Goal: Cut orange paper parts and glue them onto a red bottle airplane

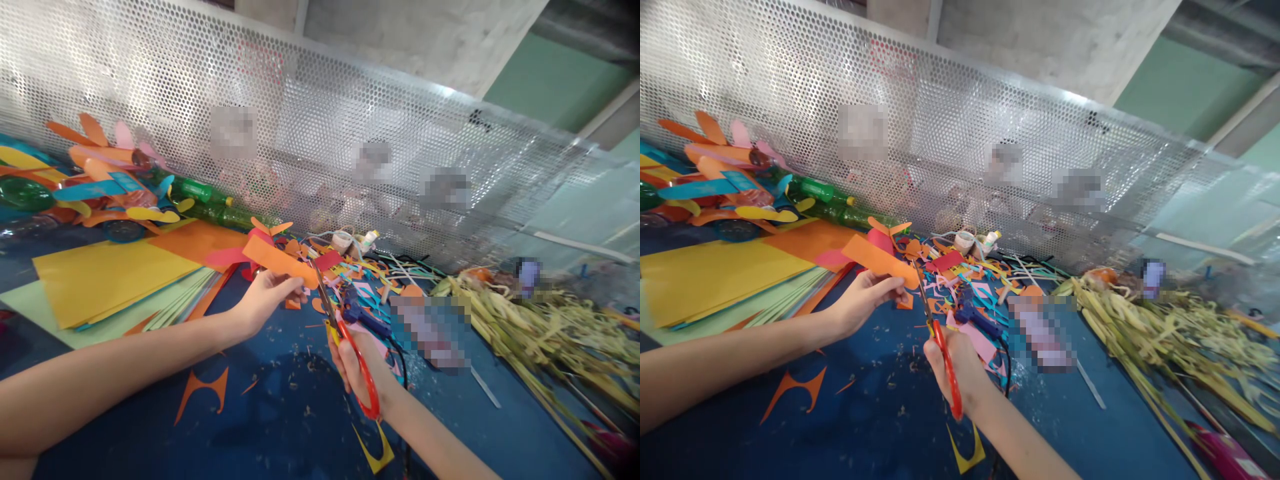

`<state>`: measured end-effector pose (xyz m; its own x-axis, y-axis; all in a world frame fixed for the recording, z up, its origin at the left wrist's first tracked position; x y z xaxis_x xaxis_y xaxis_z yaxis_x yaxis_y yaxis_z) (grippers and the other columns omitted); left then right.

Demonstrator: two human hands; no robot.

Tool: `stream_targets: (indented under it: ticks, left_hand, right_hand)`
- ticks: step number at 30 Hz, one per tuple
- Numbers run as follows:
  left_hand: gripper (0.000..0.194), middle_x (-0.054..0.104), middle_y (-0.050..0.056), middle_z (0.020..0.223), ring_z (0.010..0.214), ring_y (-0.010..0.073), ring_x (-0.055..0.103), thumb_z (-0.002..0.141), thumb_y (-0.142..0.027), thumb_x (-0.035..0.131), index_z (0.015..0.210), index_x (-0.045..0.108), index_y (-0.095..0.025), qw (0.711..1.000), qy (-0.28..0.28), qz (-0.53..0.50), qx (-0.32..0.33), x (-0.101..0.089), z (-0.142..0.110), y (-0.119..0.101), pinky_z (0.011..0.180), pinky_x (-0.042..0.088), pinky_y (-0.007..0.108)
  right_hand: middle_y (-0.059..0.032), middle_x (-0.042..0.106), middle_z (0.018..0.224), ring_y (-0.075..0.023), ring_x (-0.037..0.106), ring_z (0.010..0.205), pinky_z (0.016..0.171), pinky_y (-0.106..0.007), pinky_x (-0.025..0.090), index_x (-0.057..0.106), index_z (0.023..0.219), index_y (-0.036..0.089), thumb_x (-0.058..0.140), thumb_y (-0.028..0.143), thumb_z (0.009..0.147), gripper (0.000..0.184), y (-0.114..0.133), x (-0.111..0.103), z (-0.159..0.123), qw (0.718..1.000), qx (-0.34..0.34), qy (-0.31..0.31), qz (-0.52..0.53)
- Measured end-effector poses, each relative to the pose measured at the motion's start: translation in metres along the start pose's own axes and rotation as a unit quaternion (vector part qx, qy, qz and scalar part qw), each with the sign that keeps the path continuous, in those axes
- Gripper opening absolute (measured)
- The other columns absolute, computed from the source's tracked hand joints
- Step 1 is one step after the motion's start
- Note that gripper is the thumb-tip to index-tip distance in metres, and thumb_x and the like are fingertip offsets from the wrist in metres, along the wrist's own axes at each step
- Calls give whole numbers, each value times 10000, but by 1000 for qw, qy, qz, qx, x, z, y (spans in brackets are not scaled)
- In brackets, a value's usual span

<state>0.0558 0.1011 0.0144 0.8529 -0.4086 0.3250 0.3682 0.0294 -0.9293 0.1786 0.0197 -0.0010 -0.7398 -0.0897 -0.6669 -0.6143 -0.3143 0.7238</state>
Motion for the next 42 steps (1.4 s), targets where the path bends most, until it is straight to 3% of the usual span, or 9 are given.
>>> stream_targets:
  ticks: [26, 42]
  left_hand:
    - [128, 620, -15, 630, 604, 107, 622, 729, -223, 642, 678, 570, -130, 999, -10, -41, 20, -7, 5, -1, 654, 504, 228]
    - [237, 582, -24, 593, 585, 104, 618, 761, -316, 622, 621, 568, -132, 1000, -15, -14, 19, -6, 7, -4, 655, 514, 228]
  right_hand:
    - [53, 284, 492, -81, 284, 395, 387, -221, 209, 342, 636, 203, 199, 606, 864, 484, -6, 4, 0, 998, 16, 27, -59]
    - [46, 251, 501, -84, 267, 410, 385, -226, 177, 259, 593, 210, 172, 613, 863, 493, -7, 5, 2, 998, 6, 23, -59]
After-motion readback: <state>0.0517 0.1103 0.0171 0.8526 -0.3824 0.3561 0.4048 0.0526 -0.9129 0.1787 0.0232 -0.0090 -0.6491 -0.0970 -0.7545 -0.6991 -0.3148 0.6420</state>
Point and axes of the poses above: each hand's wrist, its own z-axis towards the middle knuckle, its own x-axis out of the palm, y = z × x, the point moved 9 cm from there along z, towards the middle knuckle
